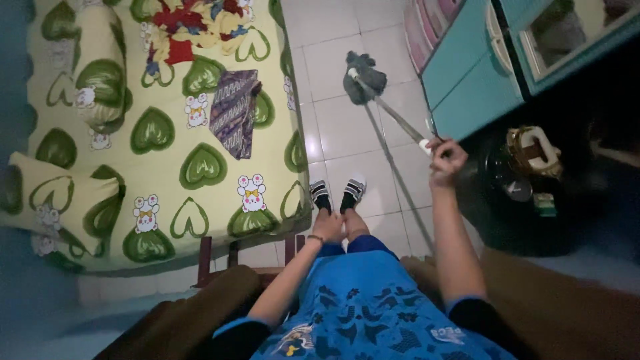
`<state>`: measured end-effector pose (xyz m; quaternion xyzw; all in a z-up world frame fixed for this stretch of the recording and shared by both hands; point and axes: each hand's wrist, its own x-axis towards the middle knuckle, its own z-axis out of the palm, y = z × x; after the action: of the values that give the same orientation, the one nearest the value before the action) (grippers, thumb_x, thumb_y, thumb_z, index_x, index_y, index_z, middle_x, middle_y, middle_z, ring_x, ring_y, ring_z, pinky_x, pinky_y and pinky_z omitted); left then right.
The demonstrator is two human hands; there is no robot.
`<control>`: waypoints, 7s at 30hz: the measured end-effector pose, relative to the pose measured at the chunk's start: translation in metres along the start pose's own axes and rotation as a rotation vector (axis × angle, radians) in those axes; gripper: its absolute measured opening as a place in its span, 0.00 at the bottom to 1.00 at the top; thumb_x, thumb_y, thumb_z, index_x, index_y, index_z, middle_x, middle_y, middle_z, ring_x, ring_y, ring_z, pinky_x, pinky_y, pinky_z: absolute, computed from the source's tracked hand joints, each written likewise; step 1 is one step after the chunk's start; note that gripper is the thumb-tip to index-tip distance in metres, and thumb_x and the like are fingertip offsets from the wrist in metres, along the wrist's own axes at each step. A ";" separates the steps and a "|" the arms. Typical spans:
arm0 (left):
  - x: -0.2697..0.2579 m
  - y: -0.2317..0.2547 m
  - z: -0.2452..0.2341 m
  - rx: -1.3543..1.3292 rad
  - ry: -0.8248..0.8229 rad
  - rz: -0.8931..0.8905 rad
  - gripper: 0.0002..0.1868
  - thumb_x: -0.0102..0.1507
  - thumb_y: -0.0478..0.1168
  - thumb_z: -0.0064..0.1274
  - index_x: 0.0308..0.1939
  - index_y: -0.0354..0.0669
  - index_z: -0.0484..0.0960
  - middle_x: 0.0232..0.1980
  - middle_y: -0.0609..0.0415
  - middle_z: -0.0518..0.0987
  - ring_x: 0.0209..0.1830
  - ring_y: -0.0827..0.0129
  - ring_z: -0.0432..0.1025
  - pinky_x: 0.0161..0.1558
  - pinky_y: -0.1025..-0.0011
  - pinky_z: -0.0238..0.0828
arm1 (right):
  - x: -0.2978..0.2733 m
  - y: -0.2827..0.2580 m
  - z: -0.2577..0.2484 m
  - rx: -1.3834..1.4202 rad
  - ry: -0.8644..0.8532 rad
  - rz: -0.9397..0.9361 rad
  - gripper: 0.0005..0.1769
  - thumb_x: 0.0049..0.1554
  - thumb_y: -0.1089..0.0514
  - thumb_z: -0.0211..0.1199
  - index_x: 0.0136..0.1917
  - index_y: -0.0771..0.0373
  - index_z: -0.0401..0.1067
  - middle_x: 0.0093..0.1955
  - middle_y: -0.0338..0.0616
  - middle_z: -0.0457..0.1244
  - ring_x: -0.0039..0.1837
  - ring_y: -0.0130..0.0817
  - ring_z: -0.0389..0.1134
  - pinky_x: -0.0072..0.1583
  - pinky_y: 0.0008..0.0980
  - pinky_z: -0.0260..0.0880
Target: Assembling a floor mop by connecting the handle segments and the mop head.
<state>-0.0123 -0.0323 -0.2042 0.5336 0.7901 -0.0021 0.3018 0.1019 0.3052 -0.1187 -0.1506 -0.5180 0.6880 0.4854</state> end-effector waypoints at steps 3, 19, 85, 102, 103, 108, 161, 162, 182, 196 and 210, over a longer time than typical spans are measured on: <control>0.023 -0.041 0.154 0.306 -0.052 0.314 0.17 0.68 0.49 0.48 0.44 0.41 0.87 0.43 0.40 0.83 0.44 0.47 0.80 0.46 0.51 0.74 | 0.022 0.068 -0.018 -0.014 0.027 -0.002 0.10 0.36 0.73 0.52 0.35 0.67 0.61 0.44 0.52 0.62 0.51 0.44 0.65 0.57 0.35 0.66; -0.066 0.031 -0.041 -0.753 0.300 0.218 0.19 0.65 0.45 0.54 0.57 0.43 0.74 0.46 0.43 0.81 0.46 0.52 0.77 0.47 0.59 0.74 | -0.144 -0.059 0.082 -0.166 -0.679 0.907 0.12 0.45 0.66 0.57 0.44 0.62 0.75 0.43 0.42 0.66 0.47 0.29 0.66 0.50 0.27 0.66; 0.009 -0.005 0.131 -0.351 -0.389 0.443 0.35 0.56 0.48 0.63 0.59 0.33 0.67 0.44 0.29 0.81 0.43 0.42 0.78 0.41 0.49 0.75 | -0.070 -0.253 0.121 -0.529 -0.272 0.040 0.21 0.48 0.72 0.65 0.54 0.59 0.68 0.66 0.52 0.65 0.67 0.40 0.68 0.65 0.42 0.72; 0.050 -0.007 0.147 -0.645 0.666 -0.002 0.19 0.58 0.37 0.54 0.53 0.37 0.77 0.45 0.32 0.81 0.45 0.37 0.75 0.48 0.50 0.73 | -0.060 -0.179 0.101 -0.244 -0.007 -0.459 0.04 0.39 0.68 0.50 0.32 0.67 0.63 0.33 0.47 0.60 0.36 0.40 0.61 0.39 0.30 0.63; 0.041 -0.001 0.130 -0.648 0.664 -0.006 0.19 0.58 0.37 0.54 0.53 0.37 0.77 0.45 0.32 0.81 0.45 0.37 0.75 0.48 0.50 0.73 | -0.060 -0.174 0.097 -0.246 -0.009 -0.454 0.04 0.39 0.68 0.50 0.32 0.67 0.63 0.33 0.47 0.60 0.36 0.40 0.61 0.39 0.30 0.63; -0.005 -0.002 0.039 -0.537 0.158 -0.019 0.16 0.61 0.42 0.55 0.53 0.47 0.80 0.40 0.40 0.83 0.42 0.46 0.78 0.46 0.54 0.72 | -0.066 -0.142 0.089 -0.174 -0.023 -0.433 0.05 0.40 0.70 0.50 0.32 0.65 0.62 0.32 0.46 0.60 0.34 0.36 0.61 0.41 0.31 0.65; -0.060 -0.011 0.128 -0.239 -0.034 0.090 0.20 0.60 0.40 0.47 0.55 0.44 0.81 0.45 0.36 0.82 0.45 0.43 0.78 0.44 0.49 0.75 | -0.088 -0.091 0.153 -0.559 -0.442 -0.146 0.10 0.51 0.63 0.61 0.34 0.57 0.61 0.36 0.38 0.62 0.42 0.33 0.64 0.52 0.37 0.62; -0.053 -0.019 0.140 -0.212 -0.027 0.107 0.20 0.62 0.41 0.47 0.58 0.44 0.80 0.46 0.37 0.83 0.46 0.44 0.78 0.46 0.50 0.76 | -0.075 -0.080 0.162 -0.596 -0.428 -0.192 0.14 0.46 0.74 0.61 0.33 0.59 0.60 0.36 0.40 0.62 0.43 0.36 0.65 0.54 0.39 0.62; -0.102 0.053 -0.120 -0.772 0.349 0.372 0.27 0.66 0.38 0.52 0.70 0.42 0.67 0.55 0.40 0.75 0.56 0.49 0.74 0.57 0.60 0.72 | -0.155 0.061 0.035 -0.582 -0.413 0.256 0.18 0.36 0.78 0.51 0.32 0.62 0.47 0.32 0.41 0.53 0.37 0.35 0.54 0.45 0.30 0.57; -0.137 0.128 -0.262 -0.602 0.781 0.850 0.18 0.62 0.41 0.61 0.56 0.51 0.84 0.63 0.51 0.71 0.73 0.53 0.64 0.81 0.47 0.55 | -0.100 -0.174 0.115 -0.252 -0.741 0.430 0.14 0.48 0.66 0.68 0.32 0.60 0.61 0.39 0.40 0.62 0.40 0.28 0.64 0.43 0.30 0.64; -0.074 0.078 -0.224 -1.014 0.906 0.911 0.12 0.68 0.45 0.43 0.38 0.42 0.79 0.49 0.45 0.85 0.48 0.55 0.80 0.53 0.60 0.78 | -0.124 -0.084 0.174 -0.254 -0.564 0.227 0.25 0.40 0.58 0.60 0.52 0.65 0.77 0.56 0.40 0.66 0.58 0.31 0.68 0.58 0.29 0.68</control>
<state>-0.0344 0.0117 0.0393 0.5500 0.4457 0.6944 0.1291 0.0819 0.1040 -0.0102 -0.0701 -0.6936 0.6823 0.2204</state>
